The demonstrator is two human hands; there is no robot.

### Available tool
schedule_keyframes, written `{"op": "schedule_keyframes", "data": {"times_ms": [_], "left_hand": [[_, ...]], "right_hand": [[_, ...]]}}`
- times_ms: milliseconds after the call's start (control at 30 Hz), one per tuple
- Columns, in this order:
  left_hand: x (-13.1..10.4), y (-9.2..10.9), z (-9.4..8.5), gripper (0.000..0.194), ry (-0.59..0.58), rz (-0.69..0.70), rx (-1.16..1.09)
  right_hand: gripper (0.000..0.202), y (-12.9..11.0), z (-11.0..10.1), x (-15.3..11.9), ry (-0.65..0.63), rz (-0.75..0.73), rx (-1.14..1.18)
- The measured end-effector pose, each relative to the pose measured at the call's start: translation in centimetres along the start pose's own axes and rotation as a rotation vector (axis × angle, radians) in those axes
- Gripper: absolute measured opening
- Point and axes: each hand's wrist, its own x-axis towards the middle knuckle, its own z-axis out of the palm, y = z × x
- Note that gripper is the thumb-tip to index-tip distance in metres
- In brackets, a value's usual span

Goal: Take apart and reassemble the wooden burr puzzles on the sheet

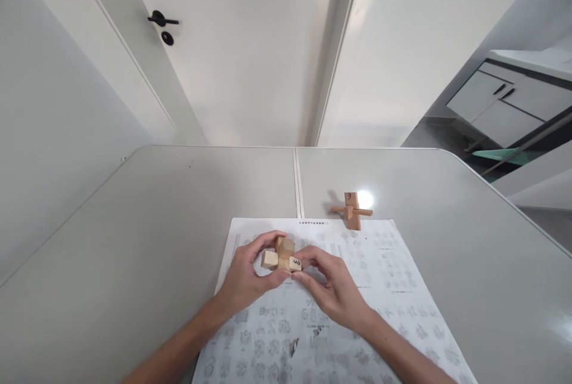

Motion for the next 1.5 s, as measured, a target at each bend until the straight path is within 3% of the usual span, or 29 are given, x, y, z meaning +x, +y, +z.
{"op": "schedule_keyframes", "data": {"times_ms": [200,367,433,600,800,967,1133,1300,1500], "left_hand": [[0.2,-0.1,0.2,0.048,-0.005,-0.067,-0.159],[0.2,-0.1,0.4,0.057,-0.107,-0.095,-0.299],[0.1,0.0,0.6,0.058,-0.173,-0.102,-0.333],[-0.1,-0.1,0.8,0.068,-0.262,-0.111,-0.34],[-0.1,-0.8,0.8,0.064,-0.34,-0.153,-0.456],[0.0,-0.1,0.9,0.061,-0.397,-0.157,-0.546],[0.1,-0.4,0.9,0.06,-0.361,-0.177,-0.552],[0.1,-1.1,0.8,0.061,-0.3,-0.155,-0.553],[0.0,-1.7,0.8,0.063,-0.285,-0.188,-0.527]], "right_hand": [[0.017,-0.2,0.3,0.1,0.038,-0.057,-0.075],[0.068,0.0,0.4,0.1,0.132,-0.218,-0.256],[0.077,0.1,0.4,0.0,0.124,-0.233,-0.315],[0.069,-0.2,0.2,0.1,0.067,-0.27,-0.346],[0.074,-0.8,0.1,0.5,0.071,-0.329,-0.326],[0.072,-0.9,0.0,0.6,0.059,-0.347,-0.323],[0.073,-0.9,-0.1,0.5,0.062,-0.36,-0.316],[0.046,-0.7,-0.3,0.2,0.141,-0.406,-0.36],[0.038,-0.3,-0.3,0.2,0.176,-0.444,-0.377]]}}
